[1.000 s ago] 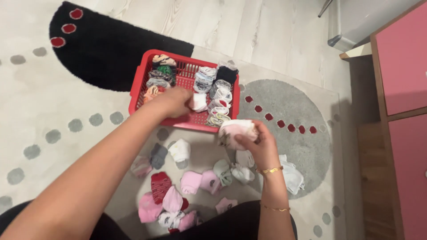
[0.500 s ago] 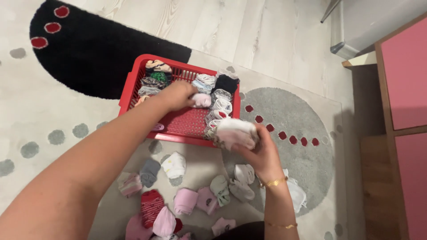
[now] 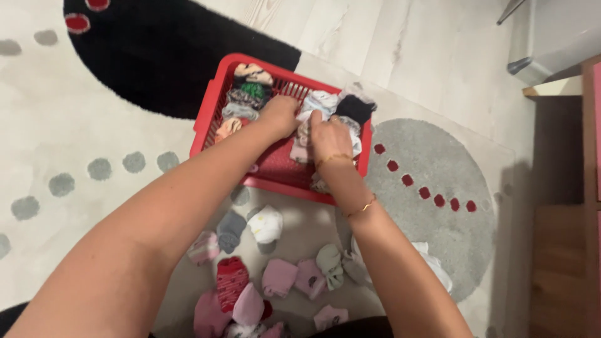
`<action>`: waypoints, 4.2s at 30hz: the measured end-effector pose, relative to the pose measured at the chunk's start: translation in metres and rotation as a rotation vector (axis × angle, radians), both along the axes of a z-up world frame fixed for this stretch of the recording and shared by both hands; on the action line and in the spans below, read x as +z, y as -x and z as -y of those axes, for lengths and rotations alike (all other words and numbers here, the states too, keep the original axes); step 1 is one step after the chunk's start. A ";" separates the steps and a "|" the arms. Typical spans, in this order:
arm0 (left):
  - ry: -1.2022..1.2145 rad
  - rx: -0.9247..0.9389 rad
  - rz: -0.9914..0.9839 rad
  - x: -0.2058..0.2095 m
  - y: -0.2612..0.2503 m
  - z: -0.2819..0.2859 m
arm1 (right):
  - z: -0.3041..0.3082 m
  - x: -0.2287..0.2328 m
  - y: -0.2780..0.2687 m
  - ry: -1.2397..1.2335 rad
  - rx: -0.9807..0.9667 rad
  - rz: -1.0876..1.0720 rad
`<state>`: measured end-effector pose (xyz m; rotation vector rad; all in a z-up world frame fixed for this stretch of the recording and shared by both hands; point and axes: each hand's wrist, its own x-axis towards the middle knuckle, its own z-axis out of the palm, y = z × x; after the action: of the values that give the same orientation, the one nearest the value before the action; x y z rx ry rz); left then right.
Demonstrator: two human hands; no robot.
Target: Organizing and folding socks into a small plastic basket on the floor.
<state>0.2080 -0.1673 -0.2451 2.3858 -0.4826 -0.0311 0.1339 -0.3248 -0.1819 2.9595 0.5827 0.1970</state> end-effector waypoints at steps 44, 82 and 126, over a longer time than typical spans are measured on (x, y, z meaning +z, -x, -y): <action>0.453 0.451 0.042 0.206 0.210 -0.207 | -0.068 0.061 0.161 0.115 0.328 -0.507; 0.498 -0.155 -0.513 0.162 0.237 -0.096 | -0.059 0.129 0.270 -1.368 -0.062 -0.270; 1.064 0.154 -0.652 -0.015 0.079 0.022 | -0.015 0.022 0.070 -0.127 0.199 -0.043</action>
<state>0.1290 -0.1895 -0.2603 1.2487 0.0332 -0.3708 0.0634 -0.3097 -0.1599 3.0305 0.9038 0.1950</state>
